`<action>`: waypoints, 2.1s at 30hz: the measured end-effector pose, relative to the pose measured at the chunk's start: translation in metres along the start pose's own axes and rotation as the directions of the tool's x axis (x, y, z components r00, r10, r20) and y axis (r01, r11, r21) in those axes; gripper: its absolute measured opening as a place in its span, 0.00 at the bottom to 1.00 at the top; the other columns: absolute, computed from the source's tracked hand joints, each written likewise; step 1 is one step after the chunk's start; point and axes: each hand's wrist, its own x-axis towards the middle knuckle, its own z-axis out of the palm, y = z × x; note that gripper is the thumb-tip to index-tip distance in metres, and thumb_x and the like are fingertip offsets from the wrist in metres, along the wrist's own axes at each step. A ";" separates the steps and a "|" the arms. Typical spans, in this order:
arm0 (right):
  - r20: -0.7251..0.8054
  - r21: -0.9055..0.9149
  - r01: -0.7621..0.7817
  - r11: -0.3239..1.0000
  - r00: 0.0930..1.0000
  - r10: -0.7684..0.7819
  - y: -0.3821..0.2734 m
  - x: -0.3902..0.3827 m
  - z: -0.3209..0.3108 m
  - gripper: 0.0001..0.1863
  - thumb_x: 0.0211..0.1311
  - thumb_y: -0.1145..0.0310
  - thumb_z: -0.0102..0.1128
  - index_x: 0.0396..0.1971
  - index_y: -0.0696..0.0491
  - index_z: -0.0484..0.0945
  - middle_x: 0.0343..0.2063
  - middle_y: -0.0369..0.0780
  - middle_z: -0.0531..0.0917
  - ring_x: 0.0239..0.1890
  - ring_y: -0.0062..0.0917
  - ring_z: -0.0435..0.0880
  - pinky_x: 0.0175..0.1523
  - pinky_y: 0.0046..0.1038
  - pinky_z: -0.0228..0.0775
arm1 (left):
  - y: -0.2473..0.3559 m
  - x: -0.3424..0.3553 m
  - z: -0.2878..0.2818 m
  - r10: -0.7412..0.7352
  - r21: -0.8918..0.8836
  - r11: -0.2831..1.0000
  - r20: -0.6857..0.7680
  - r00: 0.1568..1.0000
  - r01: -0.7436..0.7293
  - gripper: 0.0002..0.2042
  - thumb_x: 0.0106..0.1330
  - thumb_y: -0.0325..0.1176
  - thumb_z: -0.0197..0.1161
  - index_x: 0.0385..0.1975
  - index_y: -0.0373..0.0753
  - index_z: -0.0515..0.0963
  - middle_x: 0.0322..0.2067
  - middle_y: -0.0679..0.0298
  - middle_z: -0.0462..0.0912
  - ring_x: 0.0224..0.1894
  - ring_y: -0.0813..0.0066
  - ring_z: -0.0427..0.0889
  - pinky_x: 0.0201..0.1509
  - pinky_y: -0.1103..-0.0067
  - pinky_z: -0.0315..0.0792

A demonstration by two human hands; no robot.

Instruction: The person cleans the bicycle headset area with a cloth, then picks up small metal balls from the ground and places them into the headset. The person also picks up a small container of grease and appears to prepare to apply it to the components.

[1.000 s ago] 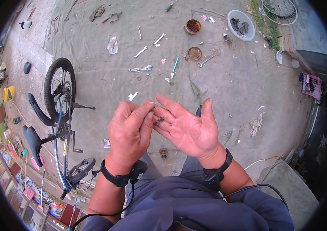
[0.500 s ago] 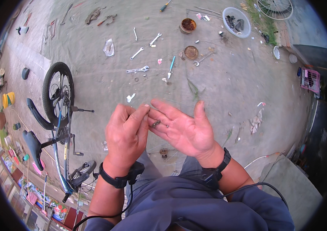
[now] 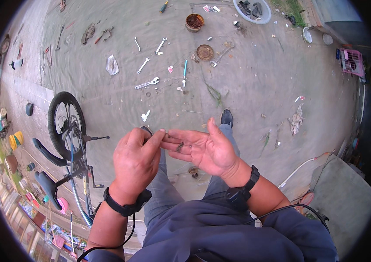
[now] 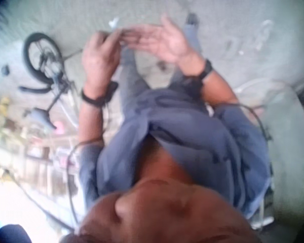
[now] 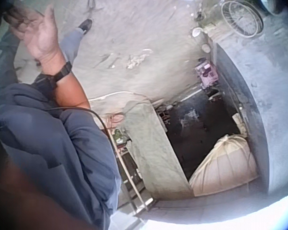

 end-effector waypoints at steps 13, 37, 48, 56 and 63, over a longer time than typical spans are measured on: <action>-0.080 0.018 0.181 0.983 0.981 -0.179 -0.092 -0.083 -0.074 0.52 0.72 0.28 0.23 0.69 0.65 0.64 0.69 0.53 0.69 0.73 0.45 0.64 0.75 0.42 0.57 | 0.030 0.055 0.098 -0.179 -0.001 0.983 0.174 0.968 0.182 0.06 0.62 0.27 0.67 0.37 0.38 0.84 0.31 0.58 0.79 0.31 0.58 0.82 0.34 0.66 0.77; -0.270 -0.030 0.337 0.941 0.904 -0.332 -0.025 -0.001 -0.305 0.54 0.70 0.26 0.23 0.68 0.65 0.65 0.67 0.58 0.69 0.71 0.53 0.66 0.73 0.49 0.59 | -0.255 0.004 0.436 -0.496 0.015 0.840 0.425 0.757 0.542 0.09 0.65 0.35 0.67 0.35 0.36 0.80 0.35 0.52 0.83 0.36 0.51 0.83 0.41 0.63 0.77; -0.364 -0.083 0.361 0.929 0.857 -0.365 -0.057 -0.013 -0.332 0.60 0.66 0.22 0.24 0.65 0.72 0.65 0.63 0.64 0.69 0.67 0.62 0.68 0.70 0.56 0.61 | -0.342 0.069 0.545 -0.632 0.003 0.753 0.282 0.722 0.658 0.10 0.65 0.36 0.65 0.37 0.35 0.80 0.37 0.49 0.85 0.41 0.47 0.84 0.45 0.60 0.77; -0.404 -0.087 0.372 0.924 0.835 -0.374 -0.090 -0.023 -0.343 0.56 0.69 0.25 0.27 0.64 0.70 0.68 0.62 0.65 0.70 0.66 0.69 0.65 0.69 0.63 0.60 | -0.385 0.103 0.600 -0.645 0.120 0.757 0.289 0.707 0.642 0.12 0.66 0.38 0.63 0.40 0.35 0.81 0.37 0.49 0.87 0.42 0.48 0.85 0.47 0.61 0.78; -0.480 -0.146 0.315 0.938 0.807 -0.346 -0.099 -0.024 -0.340 0.61 0.64 0.20 0.24 0.63 0.70 0.68 0.62 0.70 0.68 0.67 0.69 0.64 0.68 0.63 0.61 | -0.405 0.101 0.614 -0.586 0.152 0.807 0.320 0.744 0.570 0.12 0.67 0.39 0.61 0.38 0.34 0.79 0.35 0.46 0.86 0.41 0.44 0.85 0.46 0.58 0.77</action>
